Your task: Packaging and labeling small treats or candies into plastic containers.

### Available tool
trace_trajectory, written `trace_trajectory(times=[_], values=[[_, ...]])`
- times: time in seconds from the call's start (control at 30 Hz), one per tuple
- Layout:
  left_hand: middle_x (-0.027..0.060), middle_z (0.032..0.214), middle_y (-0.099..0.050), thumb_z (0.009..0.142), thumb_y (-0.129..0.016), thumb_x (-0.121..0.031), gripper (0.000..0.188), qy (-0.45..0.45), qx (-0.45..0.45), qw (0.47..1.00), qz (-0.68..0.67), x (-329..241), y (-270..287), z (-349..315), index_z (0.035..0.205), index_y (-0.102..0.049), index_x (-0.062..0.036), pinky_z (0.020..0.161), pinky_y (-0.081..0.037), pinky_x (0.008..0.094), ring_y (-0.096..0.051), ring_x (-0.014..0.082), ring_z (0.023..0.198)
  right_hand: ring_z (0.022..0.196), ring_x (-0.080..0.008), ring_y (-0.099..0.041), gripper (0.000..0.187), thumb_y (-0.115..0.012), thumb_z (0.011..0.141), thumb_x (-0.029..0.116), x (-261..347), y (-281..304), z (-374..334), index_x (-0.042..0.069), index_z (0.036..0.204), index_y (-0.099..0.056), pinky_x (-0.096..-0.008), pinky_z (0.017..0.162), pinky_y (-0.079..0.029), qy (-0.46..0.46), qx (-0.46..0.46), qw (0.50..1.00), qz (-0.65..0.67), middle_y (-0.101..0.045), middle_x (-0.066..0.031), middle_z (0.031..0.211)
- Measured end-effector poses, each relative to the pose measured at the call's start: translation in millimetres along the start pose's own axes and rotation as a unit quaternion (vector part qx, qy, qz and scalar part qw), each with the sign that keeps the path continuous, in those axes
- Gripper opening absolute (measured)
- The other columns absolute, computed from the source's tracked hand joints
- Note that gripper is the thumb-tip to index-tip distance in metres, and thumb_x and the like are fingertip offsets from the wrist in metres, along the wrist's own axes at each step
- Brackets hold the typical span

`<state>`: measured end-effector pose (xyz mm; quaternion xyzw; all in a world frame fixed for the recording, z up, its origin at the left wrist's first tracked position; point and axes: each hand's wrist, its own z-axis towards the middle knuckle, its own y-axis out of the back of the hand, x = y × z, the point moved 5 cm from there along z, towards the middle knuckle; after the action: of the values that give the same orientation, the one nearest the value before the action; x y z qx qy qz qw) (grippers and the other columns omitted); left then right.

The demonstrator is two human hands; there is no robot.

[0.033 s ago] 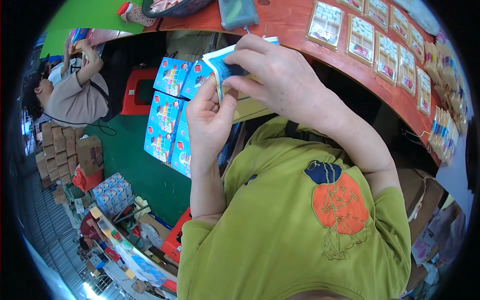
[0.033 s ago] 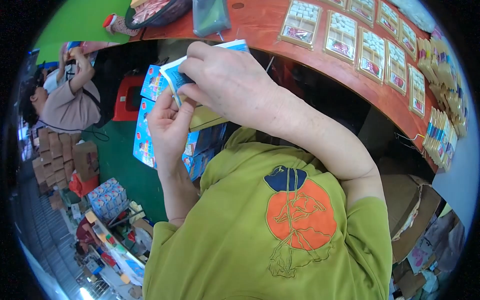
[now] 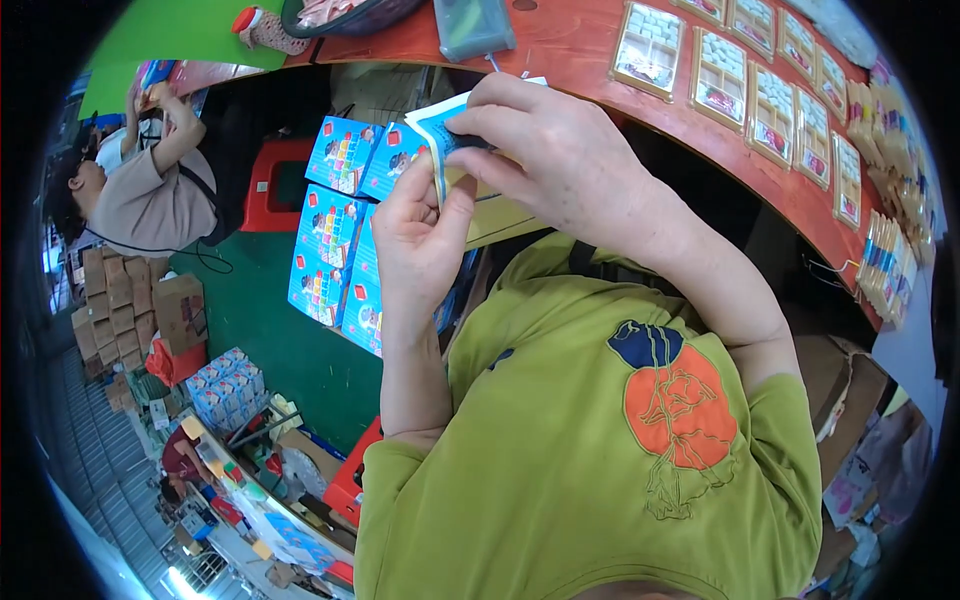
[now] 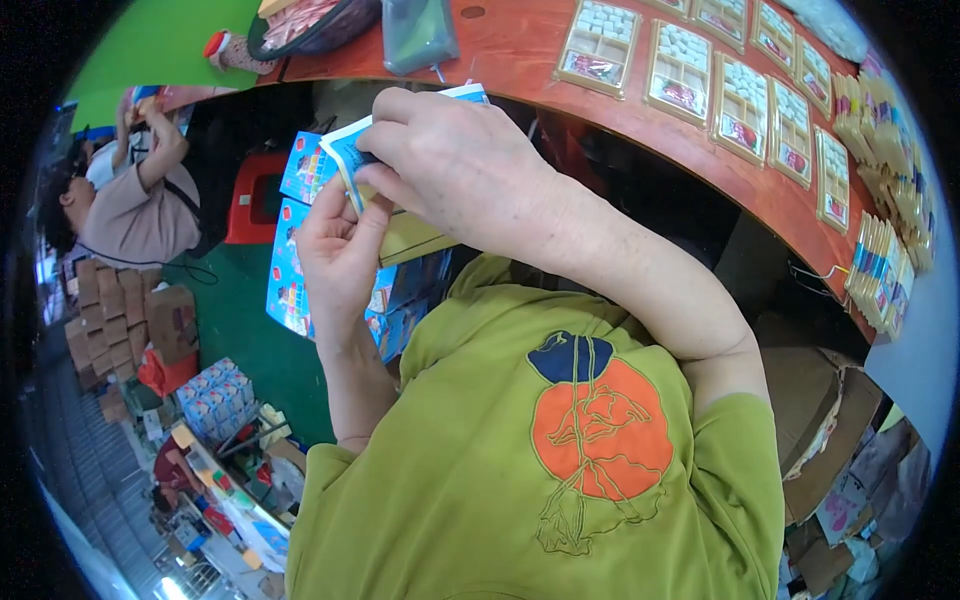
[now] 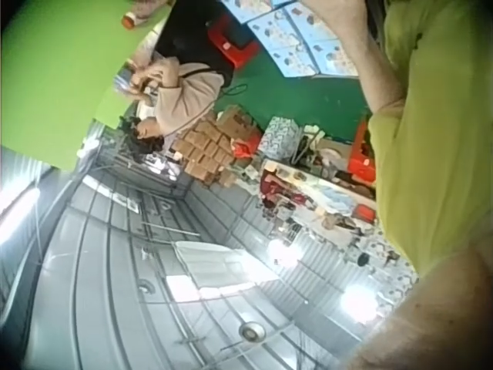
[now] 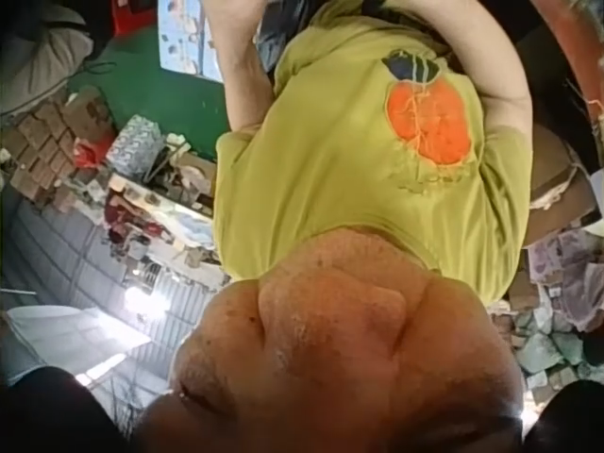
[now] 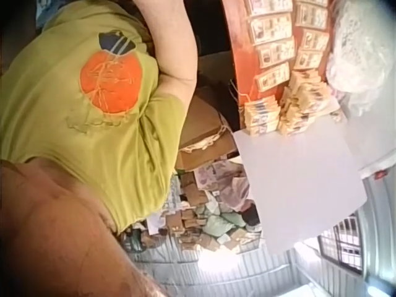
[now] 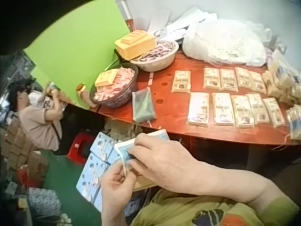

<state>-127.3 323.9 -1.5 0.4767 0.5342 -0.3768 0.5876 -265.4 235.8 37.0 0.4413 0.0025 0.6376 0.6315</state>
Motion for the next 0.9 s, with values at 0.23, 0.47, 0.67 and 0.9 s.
trace_trajectory(times=[0.23,0.47,0.67,0.9], values=[[0.0056,0.104,-0.070,0.096,-0.060,0.003,0.032,0.013,0.034,0.995,-0.098,-8,-22,12,0.128,-0.058,0.0048,0.075,-0.051,0.0210,-0.065,0.0074,0.088,0.080,-0.0173,-0.066,0.012,-0.069,0.088,0.010,-27,24,-19,0.002,0.095,-0.064,-0.0321,0.066,-0.054,-0.053,-0.116,0.991,0.029,-0.066,-0.0072,0.093],[0.0152,0.116,-0.069,0.094,-0.059,0.003,0.036,0.025,0.030,0.979,-0.198,-20,7,30,0.129,-0.055,0.0067,0.088,-0.054,0.0291,-0.069,0.0185,0.101,0.102,-0.0216,-0.069,0.025,-0.050,0.103,0.017,-120,185,-122,-0.002,0.111,-0.063,-0.0393,0.097,-0.053,-0.239,-0.410,0.824,0.310,-0.070,-0.0111,0.107],[0.0162,0.125,-0.065,0.091,-0.060,0.008,0.038,-0.040,0.189,0.948,-0.254,-48,-57,53,0.128,-0.055,0.0052,0.101,-0.048,0.0348,-0.064,0.0221,0.114,0.106,-0.0328,-0.065,0.020,-0.054,0.094,0.004,-42,400,-306,-0.004,0.111,-0.061,-0.0526,0.098,-0.051,-0.037,-0.549,0.728,0.409,-0.067,-0.0189,0.114],[0.0108,0.107,-0.071,0.089,-0.066,0.009,0.033,-0.012,0.474,0.863,-0.176,-53,-248,-3,0.121,-0.062,0.0040,0.082,-0.055,0.0273,-0.068,0.0158,0.093,0.073,-0.0155,-0.069,0.025,-0.053,0.101,0.022,110,370,-354,0.001,0.111,-0.062,-0.0252,0.055,-0.055,-0.152,-0.725,0.671,-0.034,-0.070,-0.0063,0.090]])
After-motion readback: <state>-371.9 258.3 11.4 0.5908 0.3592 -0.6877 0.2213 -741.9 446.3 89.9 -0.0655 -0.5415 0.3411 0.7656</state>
